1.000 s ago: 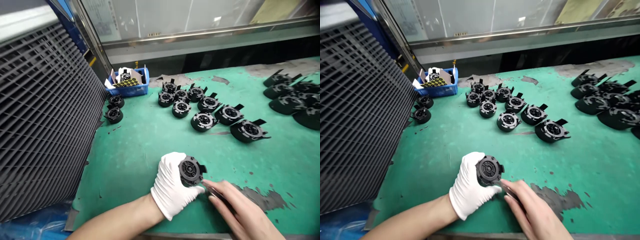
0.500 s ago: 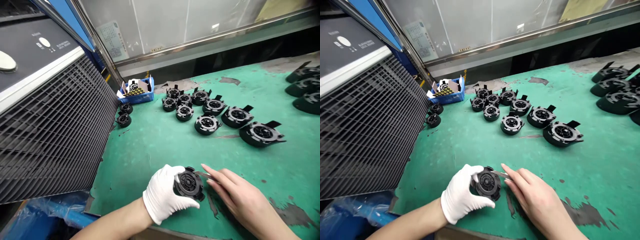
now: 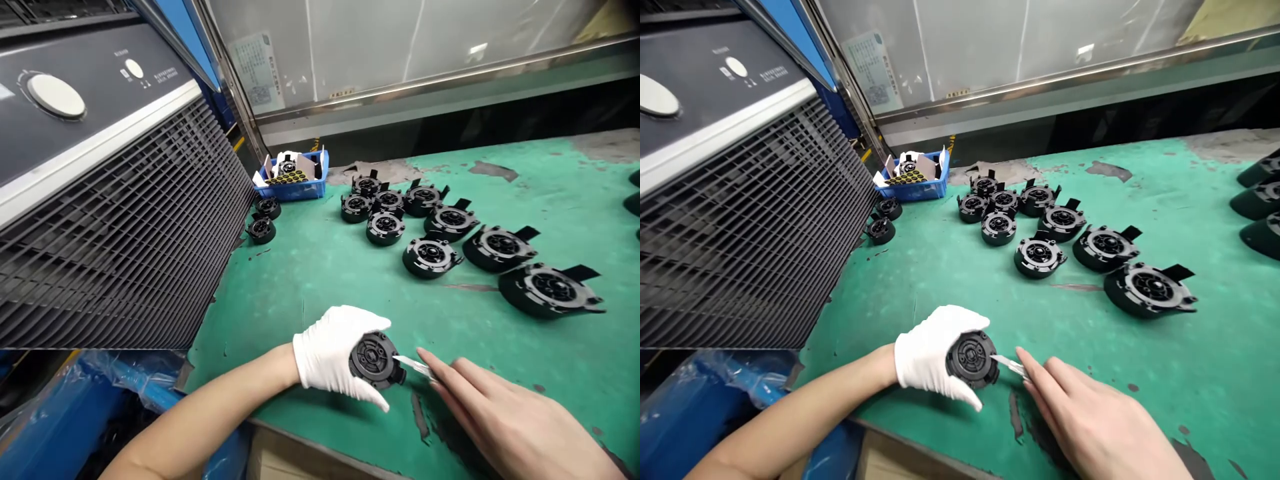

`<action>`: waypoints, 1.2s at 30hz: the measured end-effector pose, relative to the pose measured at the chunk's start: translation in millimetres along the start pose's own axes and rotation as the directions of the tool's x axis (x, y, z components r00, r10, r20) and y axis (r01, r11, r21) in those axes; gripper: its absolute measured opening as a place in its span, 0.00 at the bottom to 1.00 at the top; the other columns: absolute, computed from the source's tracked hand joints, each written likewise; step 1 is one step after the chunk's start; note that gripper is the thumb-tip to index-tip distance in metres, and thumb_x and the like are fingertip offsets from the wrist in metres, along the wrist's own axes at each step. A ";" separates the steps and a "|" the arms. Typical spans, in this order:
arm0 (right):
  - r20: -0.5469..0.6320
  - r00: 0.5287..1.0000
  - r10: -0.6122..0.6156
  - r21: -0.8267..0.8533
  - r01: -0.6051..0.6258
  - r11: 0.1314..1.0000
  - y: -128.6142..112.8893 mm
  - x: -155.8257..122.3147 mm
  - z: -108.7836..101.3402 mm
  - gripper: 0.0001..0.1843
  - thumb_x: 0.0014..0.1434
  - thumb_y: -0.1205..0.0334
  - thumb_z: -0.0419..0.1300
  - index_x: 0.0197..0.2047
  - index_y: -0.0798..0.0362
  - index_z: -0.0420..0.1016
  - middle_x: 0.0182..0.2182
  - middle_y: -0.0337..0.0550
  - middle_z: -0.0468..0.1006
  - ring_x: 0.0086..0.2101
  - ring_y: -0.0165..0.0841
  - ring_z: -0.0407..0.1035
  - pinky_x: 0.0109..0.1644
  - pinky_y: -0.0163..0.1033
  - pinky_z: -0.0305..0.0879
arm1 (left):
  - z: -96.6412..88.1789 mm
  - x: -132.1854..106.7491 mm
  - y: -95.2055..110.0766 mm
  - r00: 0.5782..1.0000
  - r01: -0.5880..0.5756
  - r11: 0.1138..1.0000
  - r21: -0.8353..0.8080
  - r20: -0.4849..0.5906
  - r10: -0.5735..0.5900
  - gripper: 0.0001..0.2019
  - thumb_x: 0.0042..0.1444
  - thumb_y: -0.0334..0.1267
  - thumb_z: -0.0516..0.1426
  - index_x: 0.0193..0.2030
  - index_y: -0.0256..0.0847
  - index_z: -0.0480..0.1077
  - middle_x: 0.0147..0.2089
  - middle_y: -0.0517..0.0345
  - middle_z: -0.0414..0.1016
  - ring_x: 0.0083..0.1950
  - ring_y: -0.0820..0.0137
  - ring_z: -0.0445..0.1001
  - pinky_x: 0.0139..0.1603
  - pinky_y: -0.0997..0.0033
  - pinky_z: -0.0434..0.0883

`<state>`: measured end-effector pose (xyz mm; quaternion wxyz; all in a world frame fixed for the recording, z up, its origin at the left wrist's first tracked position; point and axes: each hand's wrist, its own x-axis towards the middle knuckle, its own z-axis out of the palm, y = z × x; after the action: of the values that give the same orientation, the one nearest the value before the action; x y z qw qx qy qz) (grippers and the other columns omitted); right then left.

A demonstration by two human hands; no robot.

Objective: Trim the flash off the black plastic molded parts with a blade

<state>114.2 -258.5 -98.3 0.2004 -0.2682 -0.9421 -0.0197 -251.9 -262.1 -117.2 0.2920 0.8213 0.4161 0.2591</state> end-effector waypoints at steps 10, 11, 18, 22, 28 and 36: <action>0.157 0.973 0.171 -0.028 -0.169 0.985 -36.5 -29.1 -0.4 0.69 0.62 0.80 0.57 1.02 0.44 0.49 0.42 0.41 0.86 0.22 0.36 0.76 0.28 0.40 0.77 | 7.6 2.5 2.2 1.000 -0.003 0.999 -0.050 -0.003 0.003 0.63 0.41 0.79 0.90 0.74 0.41 0.82 0.72 0.28 0.93 0.74 0.33 0.94 0.82 0.31 0.90; 0.159 0.968 0.191 -0.047 -0.186 0.981 -39.8 -31.8 -0.1 0.69 0.61 0.80 0.58 1.02 0.44 0.49 0.42 0.42 0.87 0.22 0.36 0.75 0.29 0.42 0.78 | 7.8 2.8 2.4 1.000 -0.007 0.999 -0.052 -0.005 0.007 0.62 0.42 0.79 0.90 0.74 0.41 0.82 0.72 0.28 0.92 0.74 0.33 0.94 0.82 0.31 0.90; 0.215 0.960 0.177 -0.060 -0.168 0.984 -36.6 -38.9 -3.9 0.69 0.62 0.80 0.56 1.03 0.44 0.49 0.52 0.50 0.92 0.34 0.44 0.88 0.32 0.43 0.81 | 4.4 5.9 5.6 0.999 -0.030 0.996 -0.088 0.014 0.031 0.61 0.48 0.75 0.89 0.78 0.41 0.80 0.74 0.28 0.92 0.76 0.32 0.93 0.84 0.30 0.88; 0.169 0.977 0.130 -0.029 -0.127 0.991 -26.4 -39.8 -2.0 0.67 0.63 0.81 0.55 1.02 0.44 0.52 0.57 0.54 0.95 0.37 0.46 0.90 0.36 0.44 0.85 | 5.3 6.8 5.5 0.999 -0.044 0.992 -0.118 0.023 0.047 0.62 0.50 0.74 0.89 0.81 0.39 0.80 0.75 0.26 0.91 0.78 0.32 0.92 0.86 0.30 0.86; 0.170 0.982 0.082 0.062 -0.093 0.994 -9.1 -35.7 -5.3 0.64 0.63 0.78 0.59 0.99 0.42 0.61 0.59 0.52 0.97 0.40 0.48 0.93 0.37 0.45 0.87 | 2.5 10.2 3.8 0.998 -0.027 0.987 -0.160 0.059 0.037 0.63 0.46 0.74 0.91 0.80 0.40 0.81 0.76 0.26 0.91 0.79 0.31 0.92 0.87 0.30 0.86; 0.209 0.975 0.078 0.043 -0.089 0.995 -8.8 -27.8 -16.4 0.64 0.67 0.79 0.56 1.02 0.40 0.54 0.47 0.47 0.92 0.31 0.45 0.85 0.29 0.46 0.78 | -6.9 10.4 -1.9 0.991 -0.018 0.978 -0.206 0.126 0.045 0.63 0.46 0.64 0.94 0.84 0.45 0.80 0.78 0.29 0.91 0.81 0.31 0.91 0.88 0.30 0.85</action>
<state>137.2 -282.3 -93.4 0.1086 -0.3028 -0.9459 0.0413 -252.1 -250.7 -111.8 0.3973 0.8084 0.3543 0.2512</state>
